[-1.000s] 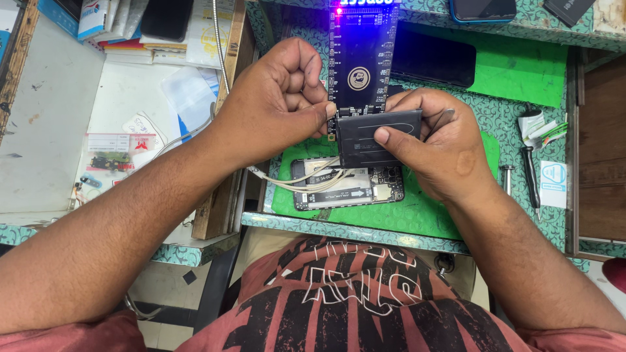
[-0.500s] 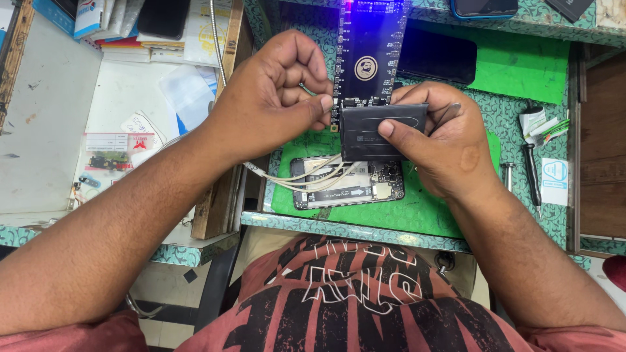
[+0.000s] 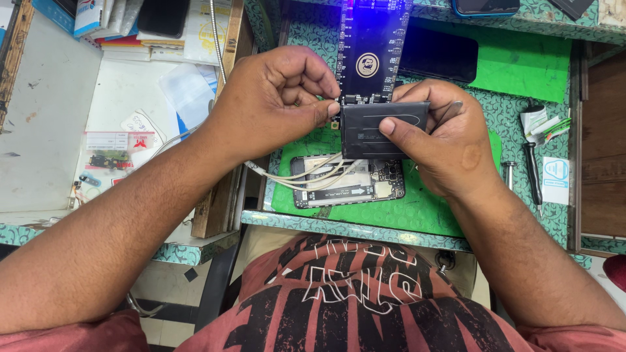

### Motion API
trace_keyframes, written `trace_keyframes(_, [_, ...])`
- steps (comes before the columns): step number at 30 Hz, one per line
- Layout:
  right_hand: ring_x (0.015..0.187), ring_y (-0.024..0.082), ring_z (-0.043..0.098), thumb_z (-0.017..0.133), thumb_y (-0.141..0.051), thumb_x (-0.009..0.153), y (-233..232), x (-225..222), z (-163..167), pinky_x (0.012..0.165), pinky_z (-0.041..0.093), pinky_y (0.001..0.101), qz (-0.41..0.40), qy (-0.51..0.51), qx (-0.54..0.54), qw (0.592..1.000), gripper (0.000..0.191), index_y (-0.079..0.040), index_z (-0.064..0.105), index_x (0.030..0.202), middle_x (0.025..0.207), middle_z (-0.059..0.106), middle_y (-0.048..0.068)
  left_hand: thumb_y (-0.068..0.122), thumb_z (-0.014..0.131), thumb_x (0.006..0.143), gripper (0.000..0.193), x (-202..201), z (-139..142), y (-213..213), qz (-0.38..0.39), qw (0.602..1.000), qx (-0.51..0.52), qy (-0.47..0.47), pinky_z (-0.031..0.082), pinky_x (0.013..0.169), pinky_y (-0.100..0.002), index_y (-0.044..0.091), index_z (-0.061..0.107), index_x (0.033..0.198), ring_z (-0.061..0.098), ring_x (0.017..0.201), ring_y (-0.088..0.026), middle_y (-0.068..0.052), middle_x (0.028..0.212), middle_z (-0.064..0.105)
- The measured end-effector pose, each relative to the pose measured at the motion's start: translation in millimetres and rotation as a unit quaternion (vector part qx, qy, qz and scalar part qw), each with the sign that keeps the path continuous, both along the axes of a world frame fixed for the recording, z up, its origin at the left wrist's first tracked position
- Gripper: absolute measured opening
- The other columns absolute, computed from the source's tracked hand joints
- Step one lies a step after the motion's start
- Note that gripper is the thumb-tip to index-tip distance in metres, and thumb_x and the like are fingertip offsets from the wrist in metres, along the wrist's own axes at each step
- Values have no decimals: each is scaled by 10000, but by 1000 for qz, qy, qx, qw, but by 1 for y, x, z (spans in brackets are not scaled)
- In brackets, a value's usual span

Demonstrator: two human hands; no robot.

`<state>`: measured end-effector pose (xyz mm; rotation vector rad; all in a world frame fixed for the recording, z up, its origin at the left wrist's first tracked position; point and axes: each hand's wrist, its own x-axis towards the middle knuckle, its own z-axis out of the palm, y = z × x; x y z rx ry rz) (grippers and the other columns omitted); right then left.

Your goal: The person tests a phone battery by connecting it to a battery activation tester board with a digital display, then places the battery into an opened phone frame and presses it into position, working over a green mat on a repair bench.

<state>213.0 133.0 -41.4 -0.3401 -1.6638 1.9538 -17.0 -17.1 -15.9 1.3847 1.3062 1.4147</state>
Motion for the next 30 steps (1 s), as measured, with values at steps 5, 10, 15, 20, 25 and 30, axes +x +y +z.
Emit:
trace_keyframes(5, [1042,120,643,749,65,949,1,0,0,959,562,274,4,3,-5,1000,183,-24,626,1051,1190,647,85,-35,721,978,147,1,3,0,9,1000,-10,-1,603,835,-191,17,628,1080,713,947,-48,-25,1008,705])
trace_keyframes(10, [1050,122,644,748,63,944,0,-1,0,965,563,275,3,3,-6,1000,186,-25,623,1049,1196,645,84,-35,727,977,143,1,2,1,9,1000,-9,-4,606,832,-196,15,626,1066,714,941,-54,-28,1003,699])
trace_keyframes(15, [1046,121,639,749,64,949,1,0,-1,963,560,274,6,4,-1,1000,184,-21,623,1053,1192,645,87,-40,726,971,146,0,-1,2,8,1000,-11,-22,616,854,-206,16,628,1065,722,944,-63,-38,1002,709])
trace_keyframes(20, [1046,119,633,751,70,952,1,0,-2,964,554,269,9,5,3,1000,182,-17,626,1052,1190,646,87,-37,718,955,147,-2,-2,3,6,998,-33,-43,627,858,-217,22,632,1058,740,941,-77,-45,993,727])
trace_keyframes(25, [1048,117,639,747,71,940,0,-1,-1,963,558,268,4,0,1,1000,185,-20,627,1047,1194,643,80,-45,717,967,152,-3,-4,2,-1,999,-26,-48,624,872,-220,22,626,1068,734,954,-79,-49,1010,719])
trace_keyframes(30, [1053,117,643,750,73,928,0,-2,-1,974,561,270,1,5,-14,1000,191,-21,621,1033,1200,640,78,-63,718,963,326,0,-4,5,5,998,-20,-60,598,816,-215,49,533,1206,677,929,-58,-37,1047,636])
